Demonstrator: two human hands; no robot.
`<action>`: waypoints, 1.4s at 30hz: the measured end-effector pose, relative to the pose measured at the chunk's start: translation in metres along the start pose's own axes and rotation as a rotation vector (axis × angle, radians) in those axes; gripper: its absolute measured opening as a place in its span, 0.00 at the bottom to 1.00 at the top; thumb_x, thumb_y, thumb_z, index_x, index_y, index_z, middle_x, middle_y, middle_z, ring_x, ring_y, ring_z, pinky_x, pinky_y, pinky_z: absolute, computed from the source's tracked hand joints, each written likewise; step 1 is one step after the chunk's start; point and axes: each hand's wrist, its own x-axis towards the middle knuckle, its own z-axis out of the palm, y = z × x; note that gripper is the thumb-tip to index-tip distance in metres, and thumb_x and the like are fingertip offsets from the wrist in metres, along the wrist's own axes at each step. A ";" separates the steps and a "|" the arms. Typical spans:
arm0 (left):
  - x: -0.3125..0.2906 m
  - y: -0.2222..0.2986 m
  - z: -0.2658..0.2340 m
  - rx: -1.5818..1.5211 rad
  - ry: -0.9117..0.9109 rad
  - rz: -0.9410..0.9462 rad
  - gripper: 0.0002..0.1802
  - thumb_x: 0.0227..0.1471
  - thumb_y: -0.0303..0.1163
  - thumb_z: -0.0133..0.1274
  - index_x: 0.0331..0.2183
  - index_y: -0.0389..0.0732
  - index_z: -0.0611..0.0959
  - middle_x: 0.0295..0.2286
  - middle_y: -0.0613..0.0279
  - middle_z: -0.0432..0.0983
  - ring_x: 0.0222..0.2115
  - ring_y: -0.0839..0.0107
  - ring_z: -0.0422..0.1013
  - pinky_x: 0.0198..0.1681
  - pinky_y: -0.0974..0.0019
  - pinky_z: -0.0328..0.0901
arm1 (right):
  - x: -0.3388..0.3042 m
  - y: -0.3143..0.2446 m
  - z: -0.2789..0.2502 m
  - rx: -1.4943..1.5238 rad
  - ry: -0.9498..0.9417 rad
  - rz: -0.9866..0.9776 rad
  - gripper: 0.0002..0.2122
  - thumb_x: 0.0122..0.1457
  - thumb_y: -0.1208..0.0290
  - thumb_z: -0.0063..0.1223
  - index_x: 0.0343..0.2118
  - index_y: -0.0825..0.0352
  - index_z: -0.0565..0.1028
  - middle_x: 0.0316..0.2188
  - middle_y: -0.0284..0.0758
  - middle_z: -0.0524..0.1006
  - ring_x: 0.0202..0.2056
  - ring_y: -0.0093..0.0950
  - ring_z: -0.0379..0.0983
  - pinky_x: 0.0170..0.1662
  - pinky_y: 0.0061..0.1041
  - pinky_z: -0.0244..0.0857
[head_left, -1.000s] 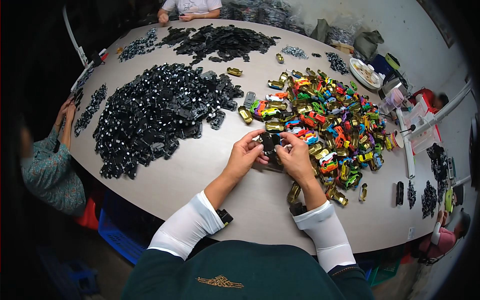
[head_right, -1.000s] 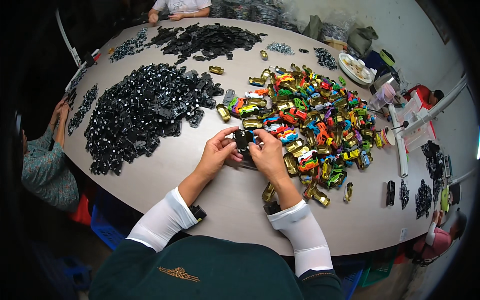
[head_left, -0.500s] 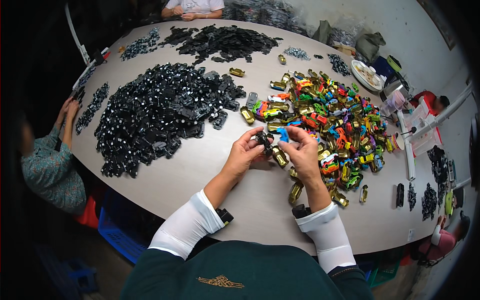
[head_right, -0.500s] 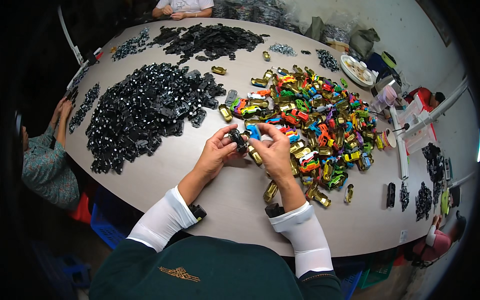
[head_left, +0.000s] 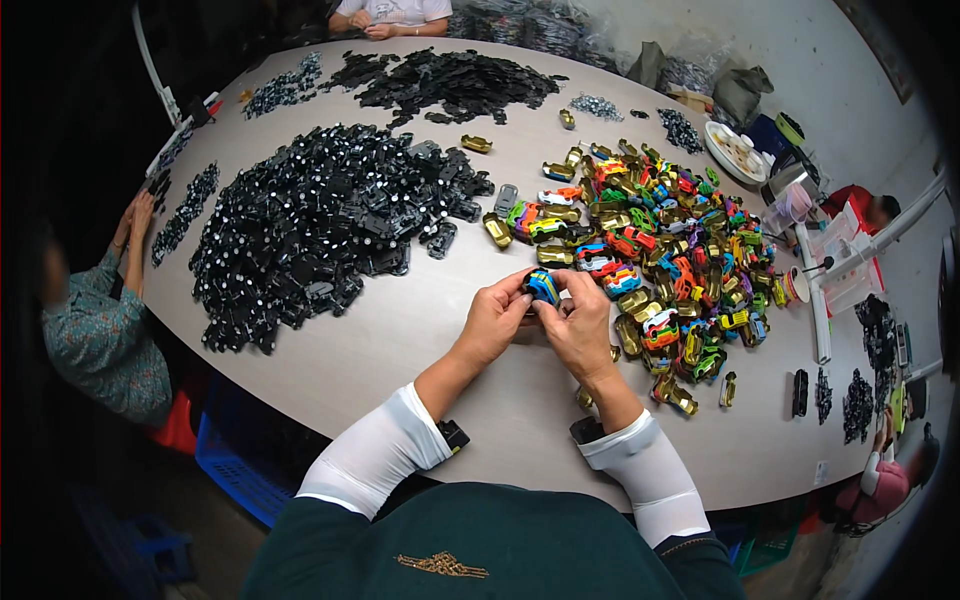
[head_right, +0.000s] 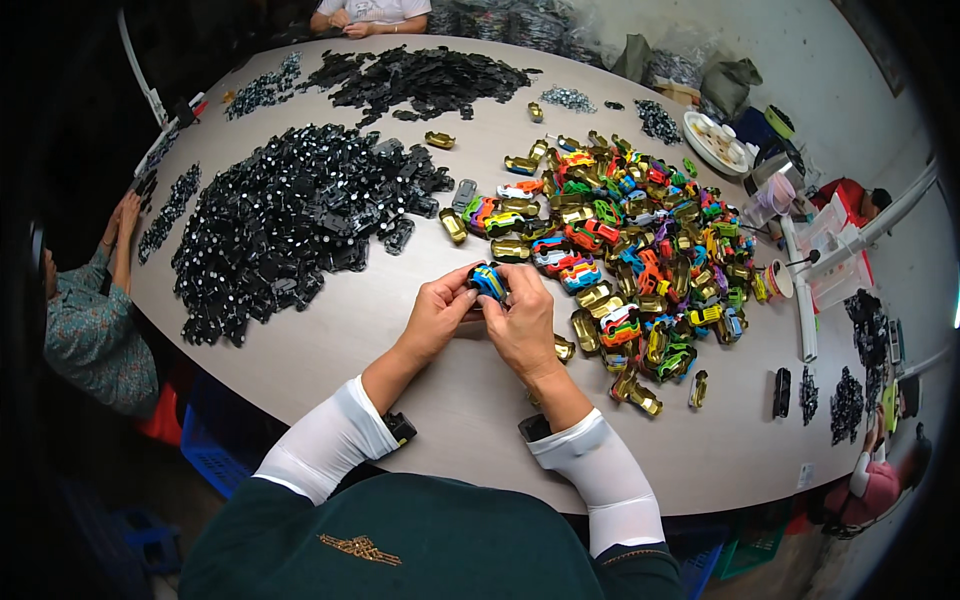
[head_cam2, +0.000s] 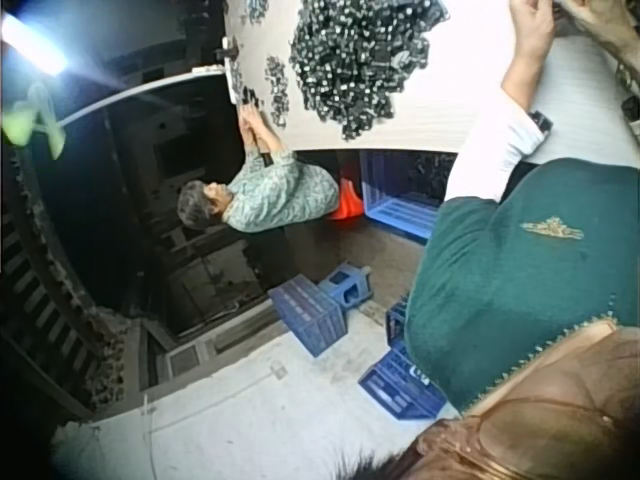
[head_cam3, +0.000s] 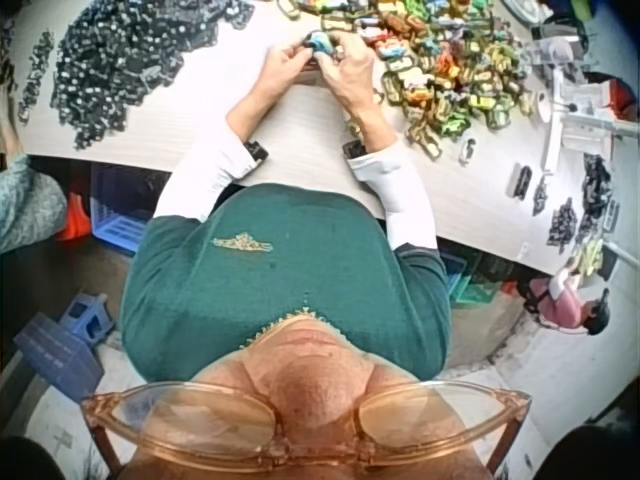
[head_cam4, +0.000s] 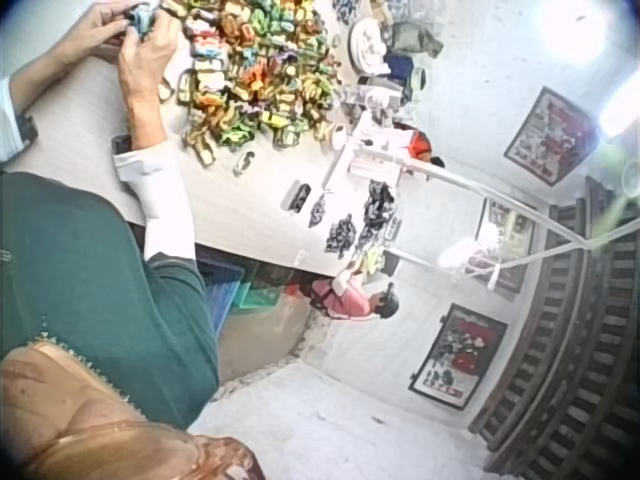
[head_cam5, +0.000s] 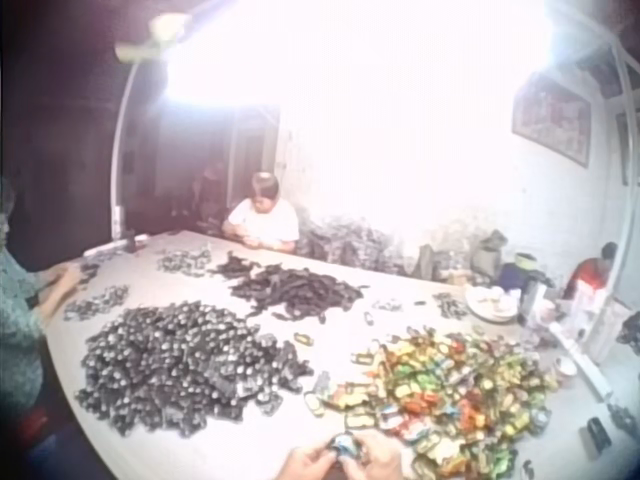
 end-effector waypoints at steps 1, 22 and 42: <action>0.000 -0.005 -0.001 0.047 -0.005 0.044 0.21 0.60 0.21 0.41 0.55 0.32 0.67 0.44 0.57 0.74 0.40 0.74 0.73 0.45 0.67 0.72 | 0.000 0.001 0.000 -0.007 0.004 -0.004 0.14 0.44 0.81 0.59 0.36 0.72 0.73 0.30 0.42 0.72 0.25 0.34 0.69 0.29 0.29 0.64; 0.004 0.001 0.001 -0.088 0.171 0.157 0.18 0.50 0.20 0.56 0.45 0.33 0.78 0.35 0.64 0.78 0.34 0.80 0.73 0.40 0.76 0.68 | 0.003 0.025 -0.001 0.409 -0.008 0.382 0.13 0.57 0.70 0.58 0.39 0.76 0.72 0.25 0.35 0.77 0.24 0.14 0.70 0.24 0.16 0.62; -0.002 0.005 -0.003 -0.053 0.108 -0.002 0.14 0.56 0.26 0.53 0.45 0.36 0.80 0.36 0.64 0.79 0.33 0.80 0.74 0.38 0.73 0.71 | 0.002 -0.004 -0.007 -0.004 -0.063 -0.125 0.15 0.47 0.80 0.56 0.40 0.70 0.75 0.30 0.42 0.76 0.29 0.31 0.74 0.27 0.27 0.66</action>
